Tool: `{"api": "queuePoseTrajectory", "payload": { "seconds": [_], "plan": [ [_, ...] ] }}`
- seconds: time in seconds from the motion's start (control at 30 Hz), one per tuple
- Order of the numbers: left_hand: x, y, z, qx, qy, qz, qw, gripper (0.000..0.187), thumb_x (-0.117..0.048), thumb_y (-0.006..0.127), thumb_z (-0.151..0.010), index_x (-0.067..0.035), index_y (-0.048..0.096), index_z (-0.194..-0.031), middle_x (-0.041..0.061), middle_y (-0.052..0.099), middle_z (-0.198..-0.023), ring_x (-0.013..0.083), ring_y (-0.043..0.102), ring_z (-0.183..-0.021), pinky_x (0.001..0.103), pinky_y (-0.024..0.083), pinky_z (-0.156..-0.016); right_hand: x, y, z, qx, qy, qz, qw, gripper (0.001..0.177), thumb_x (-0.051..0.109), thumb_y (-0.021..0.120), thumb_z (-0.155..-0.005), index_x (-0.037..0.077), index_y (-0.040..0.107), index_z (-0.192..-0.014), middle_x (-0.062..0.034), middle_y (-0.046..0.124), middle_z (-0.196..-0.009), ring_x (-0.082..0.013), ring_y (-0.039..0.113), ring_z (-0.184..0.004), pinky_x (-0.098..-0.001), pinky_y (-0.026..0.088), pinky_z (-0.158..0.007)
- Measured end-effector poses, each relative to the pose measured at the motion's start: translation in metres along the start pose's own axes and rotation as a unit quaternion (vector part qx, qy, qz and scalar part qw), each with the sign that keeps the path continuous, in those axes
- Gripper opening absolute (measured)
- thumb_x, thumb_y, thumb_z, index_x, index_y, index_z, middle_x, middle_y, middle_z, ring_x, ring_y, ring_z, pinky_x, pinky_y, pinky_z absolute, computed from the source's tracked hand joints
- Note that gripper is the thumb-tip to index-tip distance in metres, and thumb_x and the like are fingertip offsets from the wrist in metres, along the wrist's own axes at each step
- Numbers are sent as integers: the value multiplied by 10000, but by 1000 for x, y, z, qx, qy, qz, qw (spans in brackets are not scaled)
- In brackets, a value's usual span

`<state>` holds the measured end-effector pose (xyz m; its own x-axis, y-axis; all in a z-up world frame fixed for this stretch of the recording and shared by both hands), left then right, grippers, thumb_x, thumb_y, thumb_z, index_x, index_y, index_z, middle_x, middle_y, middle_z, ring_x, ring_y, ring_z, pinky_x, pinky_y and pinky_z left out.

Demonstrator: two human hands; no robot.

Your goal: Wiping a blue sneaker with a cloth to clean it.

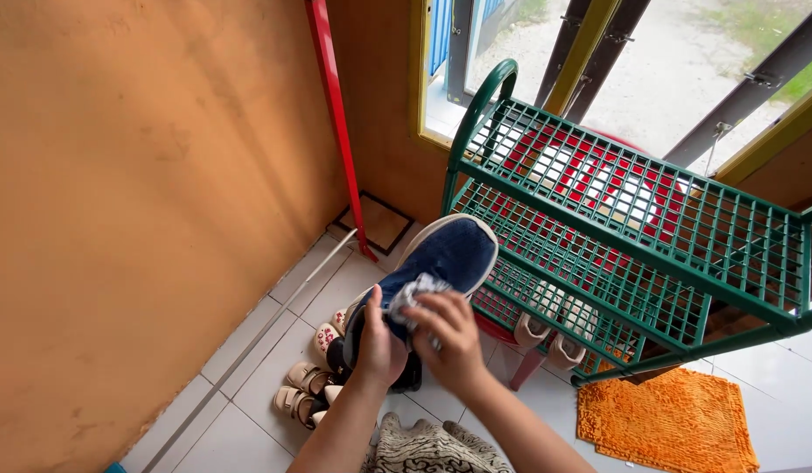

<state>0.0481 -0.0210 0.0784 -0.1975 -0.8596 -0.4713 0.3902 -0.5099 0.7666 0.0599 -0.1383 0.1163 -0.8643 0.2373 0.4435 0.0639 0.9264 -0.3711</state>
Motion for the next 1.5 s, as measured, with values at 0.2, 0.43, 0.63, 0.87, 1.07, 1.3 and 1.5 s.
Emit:
{"api": "queuePoseTrajectory", "payload": {
  "seconds": [0.2,0.43,0.63,0.87,1.07,1.3,1.5],
  "plan": [
    [-9,22,10,-43,-1,-7,999,871,-624,326,-944,72,543,-1419,251,601,-1414,324,552,-1331,412,392,-1154,-25,12,36,26,-17,122,992,203,196,635,-970,125,738,-1131,-96,685,-1256,-350,587,-1179,-509,462,-997],
    [2,16,4,-125,-11,-26,992,676,-497,494,-927,-39,610,-1410,193,690,-1292,315,631,-1176,389,498,-945,-67,-34,-18,-46,-2,308,950,233,176,680,-950,125,719,-1173,-83,647,-1294,-333,555,-1183,-471,436,-928],
    [-3,24,2,-78,-1,2,997,770,-524,493,-879,-37,557,-1472,203,648,-1349,322,603,-1205,398,475,-987,-45,-15,-11,-74,56,74,993,253,-3,662,-894,88,717,-1123,-129,683,-1186,-326,623,-1099,-478,475,-974],
    [-3,9,-16,-29,-12,20,999,784,-632,392,-967,31,629,-1311,206,674,-1245,327,623,-1156,406,481,-995,-26,14,23,-17,2,36,999,196,68,615,-929,95,721,-1091,-121,684,-1195,-349,609,-1060,-489,499,-941],
    [11,22,-9,-101,-5,18,995,722,-540,487,-917,-37,594,-1424,214,677,-1287,322,631,-1141,389,510,-926,-86,-19,-3,-65,-24,271,960,211,176,671,-952,146,744,-1147,-87,667,-1259,-337,567,-1132,-473,439,-979],
    [2,34,4,-62,-10,2,998,758,-484,520,-872,-21,557,-1471,234,658,-1308,349,613,-1157,428,495,-982,-79,-25,-12,-122,59,118,984,264,10,643,-900,88,712,-1143,-118,657,-1208,-341,560,-1130,-504,468,-987],
    [-11,27,-6,-64,28,28,997,659,-525,477,-957,-14,621,-1346,207,678,-1244,356,626,-1113,454,498,-952,-27,16,44,-80,84,-19,993,342,-4,603,-827,77,709,-1142,-147,649,-1218,-345,582,-1114,-513,473,-1003]
  ]
}}
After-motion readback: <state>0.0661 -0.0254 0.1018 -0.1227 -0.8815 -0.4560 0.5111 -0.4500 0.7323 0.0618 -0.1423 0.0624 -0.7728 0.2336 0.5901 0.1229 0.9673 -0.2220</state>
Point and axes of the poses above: each hand's wrist, its own z-axis away from the middle knuckle, its own y-axis out of the palm, x = y × z, the point moved 3 cm from there along -z, towards the middle knuckle
